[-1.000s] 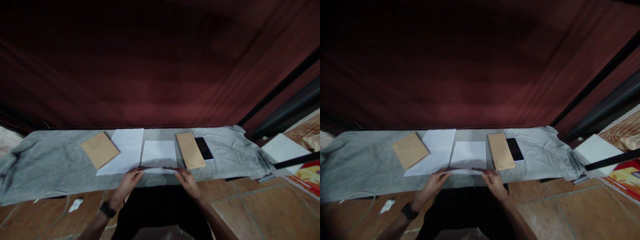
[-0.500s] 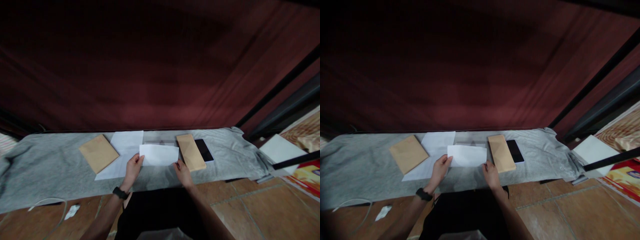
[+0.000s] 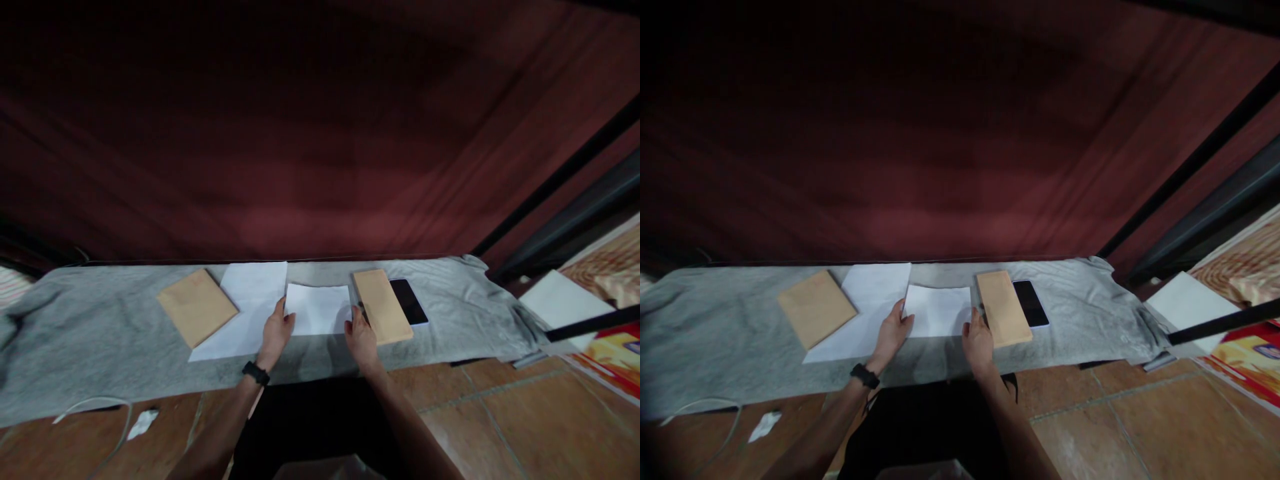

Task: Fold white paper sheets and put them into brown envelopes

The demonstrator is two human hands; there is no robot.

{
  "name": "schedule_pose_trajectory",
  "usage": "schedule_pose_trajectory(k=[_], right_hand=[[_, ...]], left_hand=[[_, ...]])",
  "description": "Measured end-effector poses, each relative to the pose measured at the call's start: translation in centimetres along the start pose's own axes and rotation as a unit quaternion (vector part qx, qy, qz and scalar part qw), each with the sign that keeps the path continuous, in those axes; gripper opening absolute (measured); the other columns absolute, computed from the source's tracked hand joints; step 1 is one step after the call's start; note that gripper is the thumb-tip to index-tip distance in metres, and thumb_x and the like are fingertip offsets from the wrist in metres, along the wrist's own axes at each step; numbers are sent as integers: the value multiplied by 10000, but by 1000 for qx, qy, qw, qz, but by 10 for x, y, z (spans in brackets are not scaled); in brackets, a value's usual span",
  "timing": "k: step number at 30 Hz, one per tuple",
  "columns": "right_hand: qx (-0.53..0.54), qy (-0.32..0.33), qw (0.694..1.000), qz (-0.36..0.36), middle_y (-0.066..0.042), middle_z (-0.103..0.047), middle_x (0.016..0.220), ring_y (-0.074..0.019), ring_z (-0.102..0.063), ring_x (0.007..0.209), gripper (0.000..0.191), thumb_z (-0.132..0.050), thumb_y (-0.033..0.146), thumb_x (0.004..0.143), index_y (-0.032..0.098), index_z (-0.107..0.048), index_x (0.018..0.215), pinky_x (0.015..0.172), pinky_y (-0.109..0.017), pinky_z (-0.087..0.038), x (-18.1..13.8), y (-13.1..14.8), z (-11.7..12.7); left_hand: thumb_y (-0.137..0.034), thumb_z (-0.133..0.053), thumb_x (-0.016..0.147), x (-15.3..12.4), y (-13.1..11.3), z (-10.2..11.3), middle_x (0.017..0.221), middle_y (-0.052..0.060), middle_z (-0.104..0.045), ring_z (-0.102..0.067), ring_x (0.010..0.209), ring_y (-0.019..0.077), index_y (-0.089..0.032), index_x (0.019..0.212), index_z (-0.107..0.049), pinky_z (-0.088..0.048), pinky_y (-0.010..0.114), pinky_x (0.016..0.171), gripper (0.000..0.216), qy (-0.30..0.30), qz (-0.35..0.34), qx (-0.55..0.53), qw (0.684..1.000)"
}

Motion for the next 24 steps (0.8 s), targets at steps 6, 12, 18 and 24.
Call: schedule_pose_trajectory(k=[6,12,18,24], right_hand=[[-27,-28,999,34,-187,-630,1225,-307,-626,1131,469,-418,173,980,144,-459,1446,988,-445,-499,-3,8,1],[7,-26,985,169,-147,-415,1577,-299,-388,1446,480,-425,285,1026,179,-439,1495,1136,-486,-400,2,44,-8],[-27,-25,986,162,-185,-331,1620,-329,-333,1490,525,-454,328,1041,160,-398,1535,1170,-572,-323,5,46,-26],[-28,-25,987,154,-175,-329,1622,-330,-342,1488,532,-462,341,1037,176,-403,1540,1184,-557,-311,3,39,-32]], left_hand=[[-196,-538,903,4,-3,-8,1135,141,-748,-724,1009,280,-119,1500,-424,-546,371,893,613,24,-17,68,997],[-174,-532,906,6,1,-14,1270,164,-693,-695,1109,266,-112,1510,-413,-535,374,962,618,18,-49,76,996],[-155,-496,922,-2,-7,-9,1229,181,-673,-691,1070,271,-95,1497,-429,-535,378,938,582,3,-64,127,990],[-237,-441,982,-22,-34,-25,1585,160,-397,-317,1486,345,-195,1514,-421,-316,557,1171,534,-74,-207,215,952]])
Point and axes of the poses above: each hand's wrist, its own x-axis towards the middle knuckle, its own z-axis out of the back of the hand, y = z × x, the point moved 4 cm from there along x, towards the middle knuckle
